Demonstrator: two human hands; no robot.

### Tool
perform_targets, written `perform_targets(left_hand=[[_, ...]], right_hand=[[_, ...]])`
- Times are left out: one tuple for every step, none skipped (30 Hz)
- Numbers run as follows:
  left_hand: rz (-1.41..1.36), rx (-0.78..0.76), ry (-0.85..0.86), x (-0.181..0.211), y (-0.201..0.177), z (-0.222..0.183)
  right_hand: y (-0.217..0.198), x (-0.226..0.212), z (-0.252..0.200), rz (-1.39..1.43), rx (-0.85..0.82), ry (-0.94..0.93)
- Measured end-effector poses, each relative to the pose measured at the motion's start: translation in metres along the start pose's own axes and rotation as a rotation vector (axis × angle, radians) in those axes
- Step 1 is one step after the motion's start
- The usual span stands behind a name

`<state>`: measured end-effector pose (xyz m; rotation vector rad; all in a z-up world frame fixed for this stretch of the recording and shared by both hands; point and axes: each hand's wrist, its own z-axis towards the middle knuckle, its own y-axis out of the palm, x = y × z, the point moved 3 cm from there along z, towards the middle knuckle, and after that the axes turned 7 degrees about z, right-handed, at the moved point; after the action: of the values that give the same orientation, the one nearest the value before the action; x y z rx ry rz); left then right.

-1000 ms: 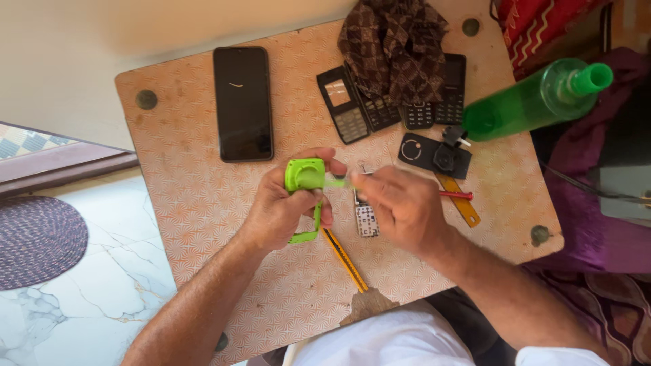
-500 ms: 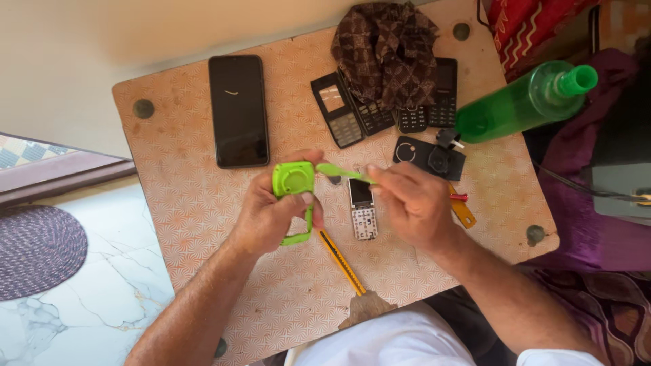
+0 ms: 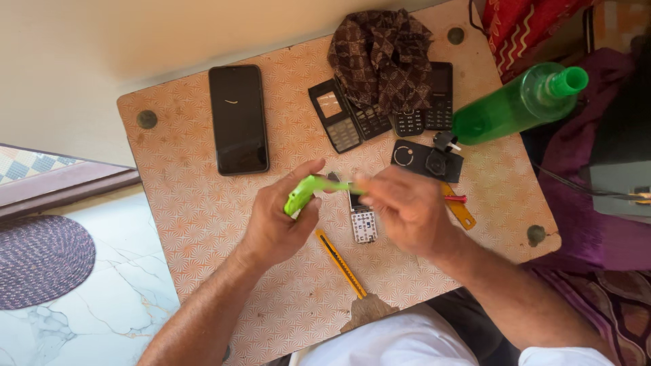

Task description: The person brushes internal mobile phone components with a brush, manipulates a keypad and a green casing, and uses a screwdriver on the casing.

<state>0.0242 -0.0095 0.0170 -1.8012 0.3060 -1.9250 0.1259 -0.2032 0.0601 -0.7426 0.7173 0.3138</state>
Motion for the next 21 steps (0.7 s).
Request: perform_targets(left_hand=[[0.010, 0.010, 0.032, 0.002, 0.000, 0.001], [0.022, 0.023, 0.065, 0.005, 0.001, 0.002], [0.033, 0.036, 0.099, 0.007, 0.001, 0.003], [0.044, 0.035, 0.097, 0.007, 0.001, 0.002], [0.054, 0.033, 0.095, 0.006, 0.002, 0.001], [0.063, 0.029, 0.097, 0.005, 0.003, 0.001], [0.080, 0.056, 0.136, 0.005, 0.003, 0.001], [0.096, 0.083, 0.178, 0.004, 0.003, 0.003], [0.111, 0.110, 0.219, 0.003, 0.003, 0.003], [0.108, 0.105, 0.230, 0.003, 0.003, 0.002], [0.106, 0.101, 0.242, 0.002, 0.003, 0.000], [0.100, 0.094, 0.252, 0.001, 0.004, -0.001], [-0.075, 0.040, 0.180, -0.002, 0.005, -0.001], [-0.251, -0.015, 0.103, -0.005, 0.007, -0.003], [-0.426, -0.071, 0.025, -0.008, 0.009, -0.003], [-0.715, -0.073, -0.027, -0.010, 0.010, -0.002], [-1.004, -0.073, -0.079, -0.014, 0.010, 0.001], [-1.295, -0.064, -0.138, -0.017, 0.010, 0.003], [-1.293, -0.030, -0.166, -0.022, 0.008, 0.005], [-1.295, 0.004, -0.203, -0.028, 0.008, 0.006], [-1.296, 0.038, -0.240, -0.031, 0.008, 0.003]], right_hand=[[0.001, -0.002, -0.001, 0.002, -0.027, -0.020], [0.002, -0.004, 0.000, 0.006, -0.047, -0.028], [0.003, -0.005, 0.000, 0.011, -0.066, -0.035], [0.005, -0.007, -0.001, 0.023, -0.087, -0.044], [0.006, -0.008, -0.001, -0.005, -0.096, -0.057], [0.006, -0.009, -0.001, -0.037, -0.103, -0.069], [0.005, -0.010, -0.001, -0.069, -0.109, -0.082], [0.002, -0.009, 0.000, -0.055, -0.090, -0.038], [0.000, -0.009, 0.001, -0.042, -0.071, 0.005], [-0.002, -0.009, 0.003, -0.027, -0.053, 0.046], [-0.002, -0.011, 0.006, -0.017, -0.060, 0.022], [-0.001, -0.013, 0.007, -0.010, -0.069, 0.003], [-0.001, -0.015, 0.009, -0.002, -0.077, -0.016], [-0.001, -0.013, 0.010, -0.016, -0.062, 0.024], [-0.003, -0.009, 0.013, -0.030, -0.048, 0.065], [-0.004, -0.005, 0.015, -0.042, -0.035, 0.104], [-0.004, -0.005, 0.015, -0.047, -0.036, 0.083], [-0.003, -0.005, 0.014, -0.047, -0.042, 0.064], [-0.001, -0.005, 0.012, -0.047, -0.048, 0.045], [0.002, -0.005, 0.007, -0.078, -0.065, 0.055], [0.006, -0.005, 0.003, -0.108, -0.083, 0.065]])
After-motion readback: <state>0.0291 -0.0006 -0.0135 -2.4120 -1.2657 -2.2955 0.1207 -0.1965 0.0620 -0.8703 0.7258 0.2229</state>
